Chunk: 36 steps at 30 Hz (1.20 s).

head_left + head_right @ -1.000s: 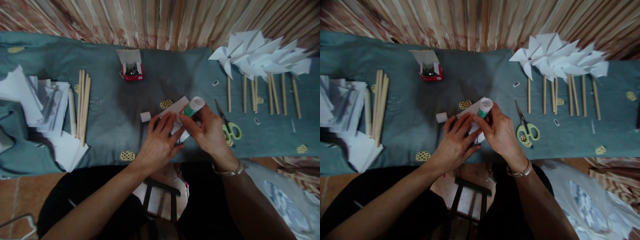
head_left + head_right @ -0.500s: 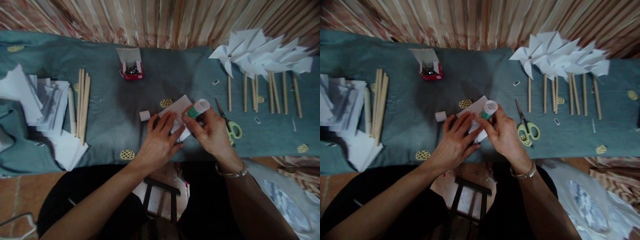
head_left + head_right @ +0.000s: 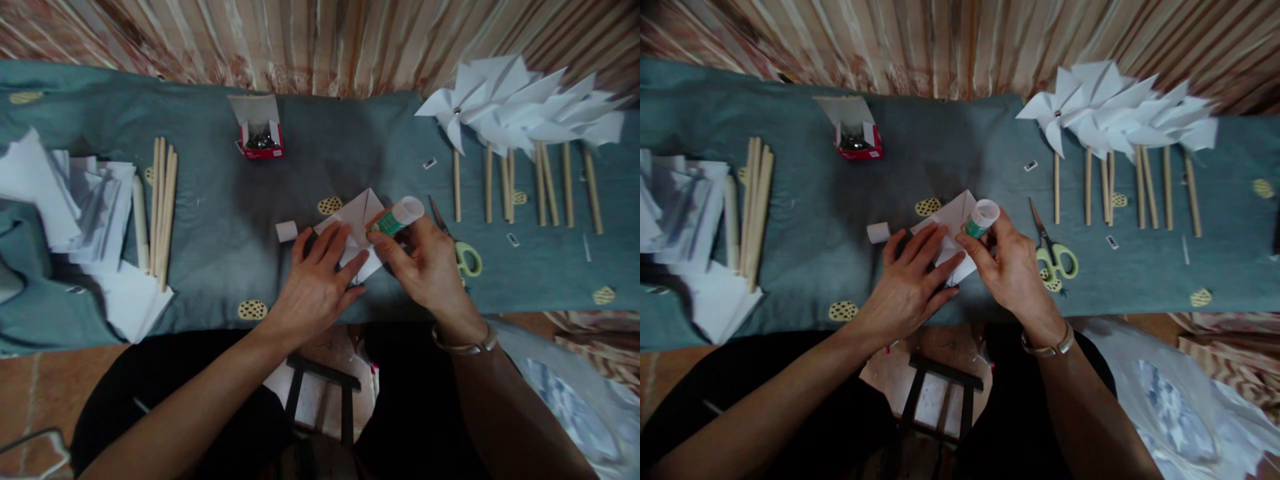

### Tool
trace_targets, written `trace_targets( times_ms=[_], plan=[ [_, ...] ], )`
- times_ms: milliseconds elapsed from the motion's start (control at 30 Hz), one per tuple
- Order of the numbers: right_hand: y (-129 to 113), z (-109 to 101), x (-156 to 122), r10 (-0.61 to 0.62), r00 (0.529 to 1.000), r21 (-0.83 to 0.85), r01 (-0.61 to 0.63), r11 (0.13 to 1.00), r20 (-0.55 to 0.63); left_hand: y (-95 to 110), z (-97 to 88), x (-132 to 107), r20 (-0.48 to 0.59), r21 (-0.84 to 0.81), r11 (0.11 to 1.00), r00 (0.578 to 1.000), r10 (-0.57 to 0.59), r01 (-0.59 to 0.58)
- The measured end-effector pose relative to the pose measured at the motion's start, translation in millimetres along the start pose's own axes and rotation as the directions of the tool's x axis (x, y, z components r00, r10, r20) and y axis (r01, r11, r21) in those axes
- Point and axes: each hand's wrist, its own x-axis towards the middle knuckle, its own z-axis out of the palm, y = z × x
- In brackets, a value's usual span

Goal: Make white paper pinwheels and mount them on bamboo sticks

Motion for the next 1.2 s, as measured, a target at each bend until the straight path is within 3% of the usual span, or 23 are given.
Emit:
trace_targets(
  times_ms=[567, 1200],
  plan=[
    [5.4, 2.2, 4.7, 0.013, 0.997, 0.025, -0.011, 1.000, -0.072, -0.3, 1.1, 0.4, -0.012, 0.008, 1.000, 1.000, 0.014, -0.013],
    [2.8, 7.7, 4.5, -0.053, 0.997, -0.009, 0.053, 0.999, -0.050, -0.2, 2.1, 0.7, -0.009, -0.049, 0.999, 1.000, -0.002, 0.002]
  ],
)
